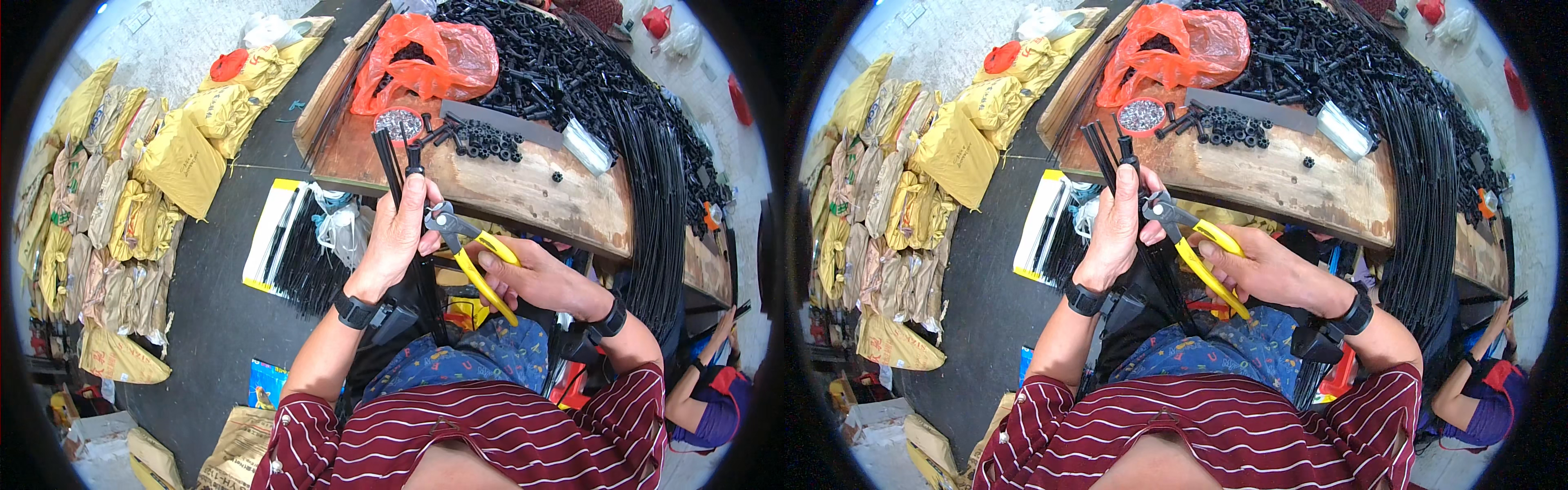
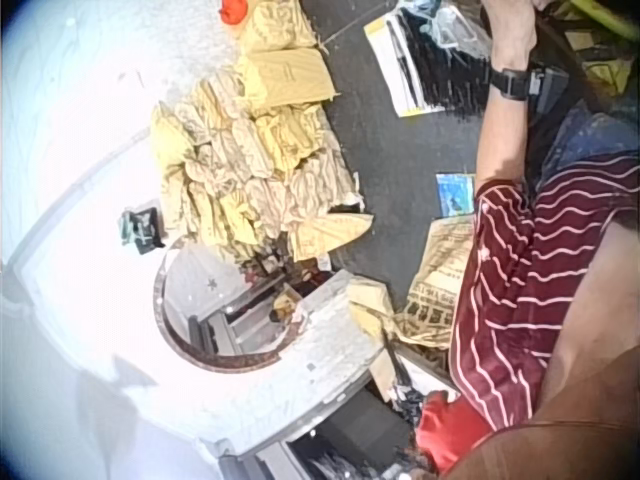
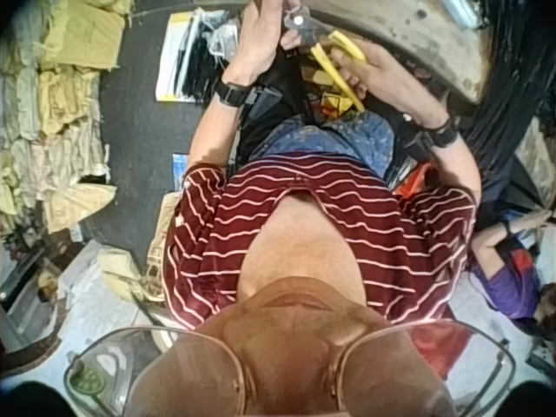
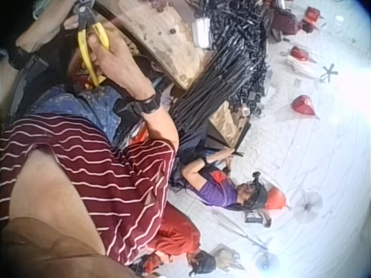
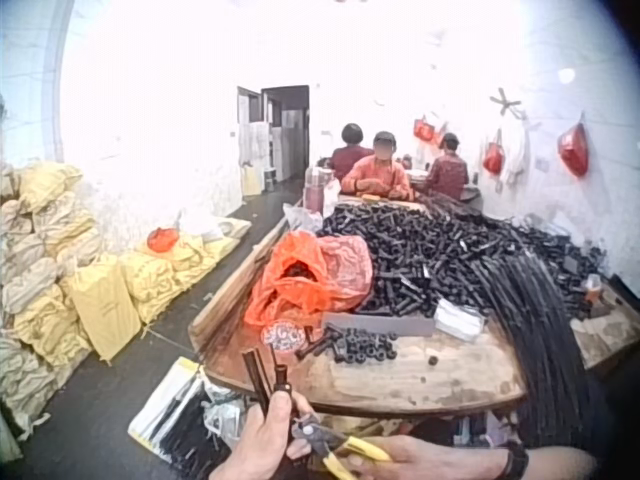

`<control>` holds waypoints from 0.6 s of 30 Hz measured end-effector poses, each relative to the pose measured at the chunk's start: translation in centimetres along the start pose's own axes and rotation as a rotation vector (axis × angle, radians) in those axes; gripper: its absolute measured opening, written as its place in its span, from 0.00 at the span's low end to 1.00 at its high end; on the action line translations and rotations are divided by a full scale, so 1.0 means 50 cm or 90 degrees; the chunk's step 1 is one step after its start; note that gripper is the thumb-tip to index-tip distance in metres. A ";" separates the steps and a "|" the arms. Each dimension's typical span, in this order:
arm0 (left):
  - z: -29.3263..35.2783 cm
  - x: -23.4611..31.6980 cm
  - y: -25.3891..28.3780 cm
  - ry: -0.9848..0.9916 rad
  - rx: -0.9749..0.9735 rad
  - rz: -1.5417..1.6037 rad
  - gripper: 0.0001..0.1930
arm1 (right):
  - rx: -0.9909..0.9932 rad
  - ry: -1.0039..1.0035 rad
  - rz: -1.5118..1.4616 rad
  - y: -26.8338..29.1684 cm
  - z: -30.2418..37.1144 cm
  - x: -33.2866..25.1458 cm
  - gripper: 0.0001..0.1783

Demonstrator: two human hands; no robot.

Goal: Assemble the ribs and frame components for umbrellas at a factory workstation.

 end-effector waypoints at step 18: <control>-0.003 -0.009 0.004 0.036 -0.034 0.058 0.28 | -0.051 0.046 -0.099 -0.031 -0.012 0.019 0.23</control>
Point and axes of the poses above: each hand's wrist, its own z-axis away from the middle knuckle, its own y-axis out of the back of the hand, x = y × z, the point moved 9 cm from there along -z, towards the middle knuckle, and after that the axes turned 2 degrees about -z, right-handed, at the moved point
